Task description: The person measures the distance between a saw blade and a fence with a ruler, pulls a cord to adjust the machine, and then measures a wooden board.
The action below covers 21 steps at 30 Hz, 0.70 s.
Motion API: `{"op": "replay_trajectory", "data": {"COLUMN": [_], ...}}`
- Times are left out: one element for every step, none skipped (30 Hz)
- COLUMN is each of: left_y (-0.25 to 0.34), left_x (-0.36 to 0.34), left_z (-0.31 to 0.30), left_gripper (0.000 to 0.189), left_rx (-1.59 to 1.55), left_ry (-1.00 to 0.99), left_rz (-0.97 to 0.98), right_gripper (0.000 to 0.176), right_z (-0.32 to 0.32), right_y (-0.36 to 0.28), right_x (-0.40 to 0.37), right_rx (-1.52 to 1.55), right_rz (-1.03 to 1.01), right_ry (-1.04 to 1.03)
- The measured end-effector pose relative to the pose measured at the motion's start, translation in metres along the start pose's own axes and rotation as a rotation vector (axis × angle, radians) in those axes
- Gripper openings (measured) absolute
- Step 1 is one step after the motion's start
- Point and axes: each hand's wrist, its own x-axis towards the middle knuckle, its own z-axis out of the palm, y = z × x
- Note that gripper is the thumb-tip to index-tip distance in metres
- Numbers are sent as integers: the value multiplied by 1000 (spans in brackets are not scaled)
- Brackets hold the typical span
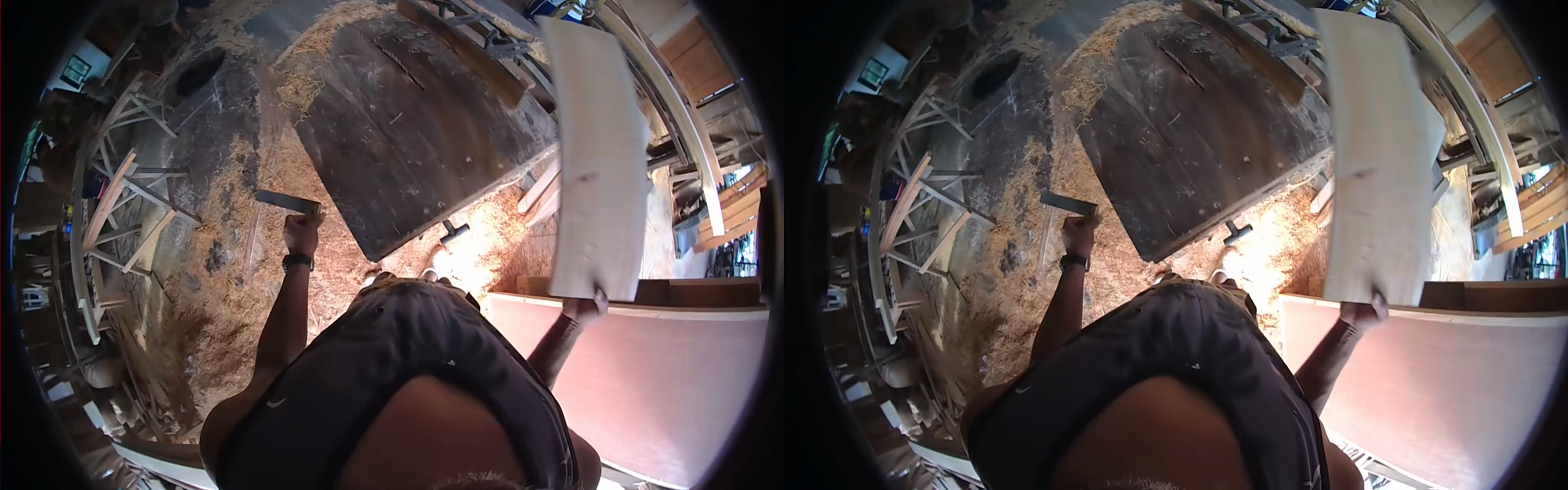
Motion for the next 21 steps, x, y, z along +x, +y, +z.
{"op": "replay_trajectory", "data": {"left_y": [12,25,36,44,52,56,55,52,49,45,41,37,34,28,22,15,4,-8,-9,-11,-19], "left_x": [-7,-12,-17,-21,-23,-25,-27,-28,-29,-31,-35,-40,-46,-52,-58,-63,-67,-73,-80,-85,-88], "left_z": [4,4,3,0,-1,-1,-2,-4,-6,-8,-11,-15,-21,-25,-29,-34,-36,-36,-39,-42,-42], "left_gripper": [55,54,52,52,53,53,53,53,52,52,53,53,53,53,52,51,50,50,50,49,47], "left_rx": [-4,-20,-33,-36,-37,-37,-39,-49,-60,-61,-51,-40,4,5,19,33,31,36,-5,-44,-46], "left_ry": [-8,2,15,18,11,3,4,-3,-9,-6,5,17,48,50,62,73,95,95,95,93,101], "left_rz": [1,32,63,65,54,41,42,38,34,33,33,33,32,27,-3,-34,-48,-58,-94,-126,-155], "right_gripper": [89,88,81,81,81,80,78,77,76,80,79,79,79,75,71,71,65,59,56,54,57], "right_z": [22,41,54,57,72,78,84,88,92,88,86,85,82,81,80,85,91,97,104,110,123], "right_y": [16,33,52,71,87,102,118,132,145,161,175,189,204,217,230,242,254,263,273,282,283], "right_x": [-6,-12,-17,-21,-27,-29,-31,-30,-30,-24,-20,-15,-9,-4,3,9,16,26,42,55,62], "right_rx": [-35,-9,66,66,91,94,97,106,100,91,101,111,110,129,148,145,159,173,92,13,-96], "right_rz": [32,119,203,270,324,391,449,535,586,638,675,712,717,735,753,761,766,771,821,867,817], "right_ry": [-39,-58,-103,-44,-32,-20,-19,-48,-62,-96,-110,-124,-126,-202,-276,-274,-242,-209,-144,-77,-53]}}
